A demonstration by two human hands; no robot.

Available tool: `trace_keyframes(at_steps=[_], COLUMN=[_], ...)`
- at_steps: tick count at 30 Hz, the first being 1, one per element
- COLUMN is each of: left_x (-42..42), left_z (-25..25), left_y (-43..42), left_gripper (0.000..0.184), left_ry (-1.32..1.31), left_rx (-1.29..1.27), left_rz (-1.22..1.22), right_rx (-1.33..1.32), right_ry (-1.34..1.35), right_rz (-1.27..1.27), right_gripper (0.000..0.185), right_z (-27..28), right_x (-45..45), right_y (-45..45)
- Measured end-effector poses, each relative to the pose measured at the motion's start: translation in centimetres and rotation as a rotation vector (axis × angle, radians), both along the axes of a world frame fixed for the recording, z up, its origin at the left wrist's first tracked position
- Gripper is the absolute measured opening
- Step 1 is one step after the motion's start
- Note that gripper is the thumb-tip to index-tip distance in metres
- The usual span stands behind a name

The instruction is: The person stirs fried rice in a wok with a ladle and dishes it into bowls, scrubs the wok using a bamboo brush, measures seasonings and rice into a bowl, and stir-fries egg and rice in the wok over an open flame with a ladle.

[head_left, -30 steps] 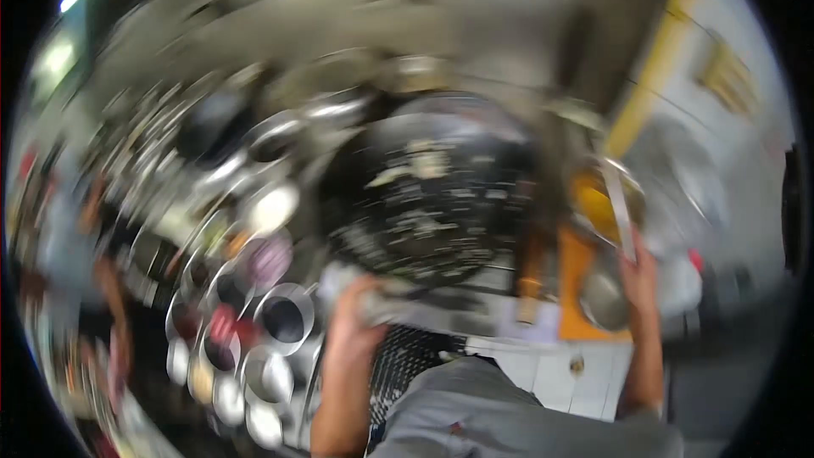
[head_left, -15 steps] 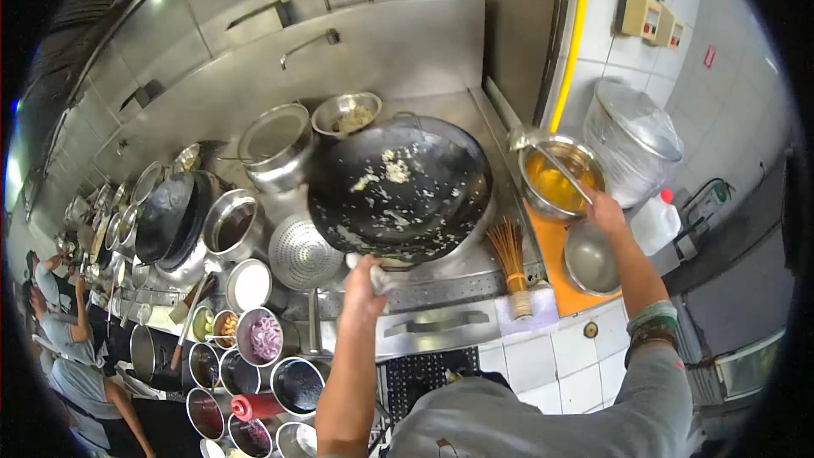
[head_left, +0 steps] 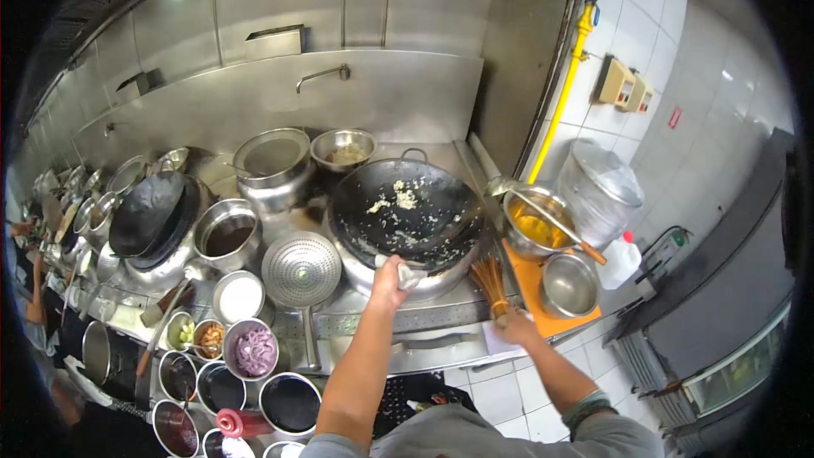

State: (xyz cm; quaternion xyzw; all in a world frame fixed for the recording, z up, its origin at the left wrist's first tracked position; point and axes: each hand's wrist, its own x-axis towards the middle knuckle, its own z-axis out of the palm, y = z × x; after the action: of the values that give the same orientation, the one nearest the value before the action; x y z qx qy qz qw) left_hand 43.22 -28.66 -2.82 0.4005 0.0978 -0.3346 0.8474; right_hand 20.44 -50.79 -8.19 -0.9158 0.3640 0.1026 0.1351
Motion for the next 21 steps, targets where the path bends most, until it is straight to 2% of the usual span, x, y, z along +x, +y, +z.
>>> trace_keyframes(at_steps=[2, 3, 5, 7, 9, 11, 13, 15, 17, 19, 20, 21], left_x=[0.6, 1.1, 0.1, 0.1, 0.1, 0.5, 0.3, -0.1, 0.3, 0.1, -0.1, -0.1], left_z=[-1.3, -2.8, -0.6, -0.6, -1.4, -1.8, -1.7, -0.7, -1.2, 0.0, 0.8, 1.3], left_y=[-0.2, -0.3, 0.1, 0.1, 0.0, -0.3, -0.3, 0.1, 0.6, 1.1, 1.5, 1.2], left_gripper=[0.020, 0.016, 0.017, 0.019, 0.020, 0.021, 0.021, 0.020, 0.020, 0.021, 0.021, 0.021], left_ry=[0.014, -0.020, -0.021, -0.017, -0.012, -0.017, -0.025, -0.034, -0.030, -0.037, -0.031, -0.001], left_rx=[0.014, 0.015, 0.055, 0.071, 0.028, -0.033, -0.007, 0.044, 0.080, 0.123, 0.140, 0.139], left_rz=[-0.010, -0.063, -0.034, 0.009, -0.001, 0.009, 0.024, 0.053, -0.006, -0.045, -0.031, -0.071], right_rx=[0.045, 0.106, 0.839, 1.375, 1.174, 0.780, -0.110, -0.215, -0.322, -0.311, -0.369, -0.296], right_ry=[-0.062, -0.122, -0.453, -0.870, -0.953, -0.740, -0.643, -0.400, -0.120, -0.042, -0.077, -0.204], right_rz=[0.013, 0.038, -0.280, -0.489, -0.427, -0.099, 0.469, 0.514, 0.633, 0.646, 0.691, 0.754], right_gripper=[0.059, 0.054, 0.042, 0.042, 0.050, 0.058, 0.056, 0.047, 0.041, 0.038, 0.038, 0.039], right_z=[-1.6, -1.8, 2.4, 6.6, 12.1, 15.6, 16.7, 20.8, 20.6, 17.4, 14.7, 13.0], right_x=[-0.2, -0.2, -2.1, -4.7, -4.7, -0.8, 5.3, 11.7, 17.9, 23.8, 27.0, 28.8], right_y=[-1.0, -1.5, -1.5, -1.0, 0.8, -1.4, -5.2, -3.6, -4.1, -4.1, -4.5, -5.1])
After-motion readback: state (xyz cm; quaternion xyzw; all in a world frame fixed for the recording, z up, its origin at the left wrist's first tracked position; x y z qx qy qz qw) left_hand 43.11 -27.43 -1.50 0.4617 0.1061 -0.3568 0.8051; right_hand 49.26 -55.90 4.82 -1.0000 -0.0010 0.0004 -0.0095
